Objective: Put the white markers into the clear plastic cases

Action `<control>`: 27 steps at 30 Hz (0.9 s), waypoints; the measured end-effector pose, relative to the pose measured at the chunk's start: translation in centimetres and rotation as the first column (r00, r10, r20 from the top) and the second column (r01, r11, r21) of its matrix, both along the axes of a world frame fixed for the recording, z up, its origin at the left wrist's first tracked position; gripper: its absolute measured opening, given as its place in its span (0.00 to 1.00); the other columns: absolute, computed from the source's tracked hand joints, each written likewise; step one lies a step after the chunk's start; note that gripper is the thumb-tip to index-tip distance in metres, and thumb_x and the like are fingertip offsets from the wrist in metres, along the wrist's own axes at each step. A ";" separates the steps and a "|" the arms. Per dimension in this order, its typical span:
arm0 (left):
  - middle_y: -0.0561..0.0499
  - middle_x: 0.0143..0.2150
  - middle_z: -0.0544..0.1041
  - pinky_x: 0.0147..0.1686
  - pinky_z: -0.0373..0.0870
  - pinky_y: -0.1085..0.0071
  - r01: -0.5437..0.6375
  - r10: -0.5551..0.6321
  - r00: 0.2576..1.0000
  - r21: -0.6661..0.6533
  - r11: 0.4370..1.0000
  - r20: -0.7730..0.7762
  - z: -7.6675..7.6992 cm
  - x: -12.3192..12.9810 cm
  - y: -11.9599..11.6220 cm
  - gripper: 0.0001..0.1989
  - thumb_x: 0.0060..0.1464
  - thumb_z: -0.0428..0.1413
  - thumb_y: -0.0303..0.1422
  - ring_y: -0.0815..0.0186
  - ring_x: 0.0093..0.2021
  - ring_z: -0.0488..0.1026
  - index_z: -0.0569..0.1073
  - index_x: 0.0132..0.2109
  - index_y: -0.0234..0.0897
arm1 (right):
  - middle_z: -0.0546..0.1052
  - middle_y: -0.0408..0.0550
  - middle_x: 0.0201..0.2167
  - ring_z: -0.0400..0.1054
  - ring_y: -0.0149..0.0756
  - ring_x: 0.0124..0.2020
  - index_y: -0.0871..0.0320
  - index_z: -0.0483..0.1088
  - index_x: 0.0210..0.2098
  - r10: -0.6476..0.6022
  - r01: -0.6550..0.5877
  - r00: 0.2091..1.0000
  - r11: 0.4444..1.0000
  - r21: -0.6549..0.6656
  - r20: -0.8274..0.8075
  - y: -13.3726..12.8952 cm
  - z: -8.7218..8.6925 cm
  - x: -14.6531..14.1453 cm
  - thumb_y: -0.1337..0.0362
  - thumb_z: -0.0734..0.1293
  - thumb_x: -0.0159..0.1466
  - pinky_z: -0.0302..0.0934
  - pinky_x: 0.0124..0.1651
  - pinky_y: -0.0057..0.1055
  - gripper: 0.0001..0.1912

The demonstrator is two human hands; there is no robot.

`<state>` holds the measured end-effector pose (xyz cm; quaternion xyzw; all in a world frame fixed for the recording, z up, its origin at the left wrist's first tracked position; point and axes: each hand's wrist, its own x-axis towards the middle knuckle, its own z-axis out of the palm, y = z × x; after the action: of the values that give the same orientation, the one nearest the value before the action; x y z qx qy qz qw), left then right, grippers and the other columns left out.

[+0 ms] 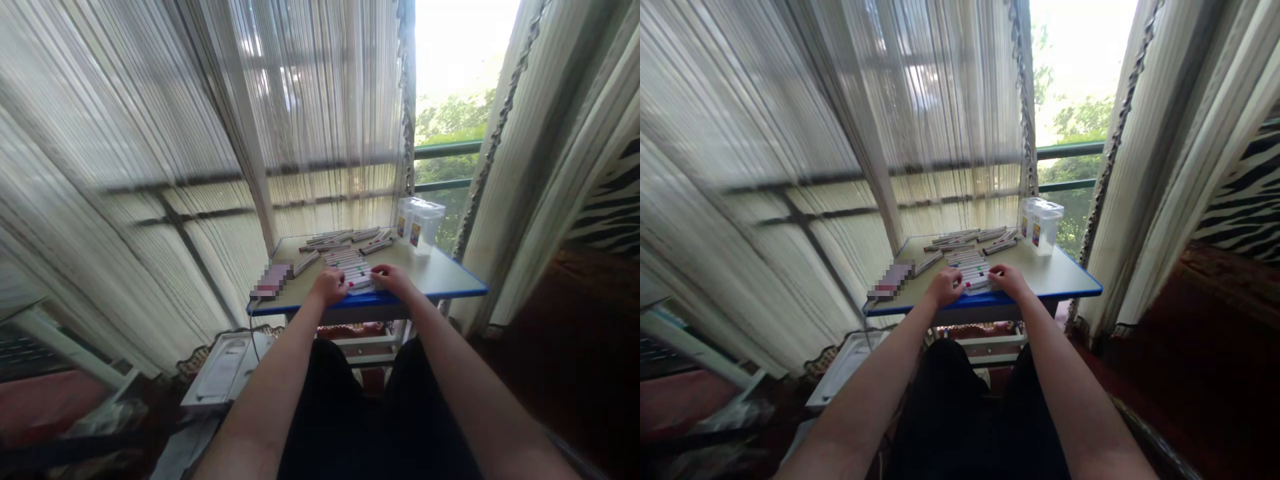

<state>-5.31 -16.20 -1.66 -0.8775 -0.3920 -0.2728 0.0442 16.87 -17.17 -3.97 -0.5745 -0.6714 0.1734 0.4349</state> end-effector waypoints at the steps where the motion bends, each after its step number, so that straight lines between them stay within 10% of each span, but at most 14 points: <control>1: 0.48 0.33 0.74 0.42 0.67 0.67 0.008 -0.008 1.000 -0.002 1.000 -0.001 0.0 0.0 0.1 0.03 0.47 0.54 0.30 0.61 0.39 0.69 0.71 0.28 0.37 | 0.77 0.47 0.30 0.68 0.33 0.29 0.59 0.76 0.34 -0.006 0.006 1.000 1.000 0.003 0.011 0.0 0.0 0.0 0.60 0.67 0.54 0.62 0.36 0.30 0.11; 27: 0.47 0.33 0.75 0.48 0.66 0.65 -0.211 0.214 0.956 -0.038 0.977 0.202 -0.4 -0.7 2.0 0.13 0.44 0.46 0.21 0.63 0.40 0.71 0.74 0.30 0.35 | 0.76 0.48 0.31 0.67 0.32 0.28 0.60 0.76 0.33 -0.110 0.107 0.989 0.994 0.035 0.098 -0.1 0.1 -0.1 0.68 0.60 0.53 0.61 0.36 0.27 0.14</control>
<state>-6.02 -14.24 -2.07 -0.7977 -0.4887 -0.3525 0.0255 16.80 -17.27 -3.82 -0.6116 -0.6625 0.1108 0.4180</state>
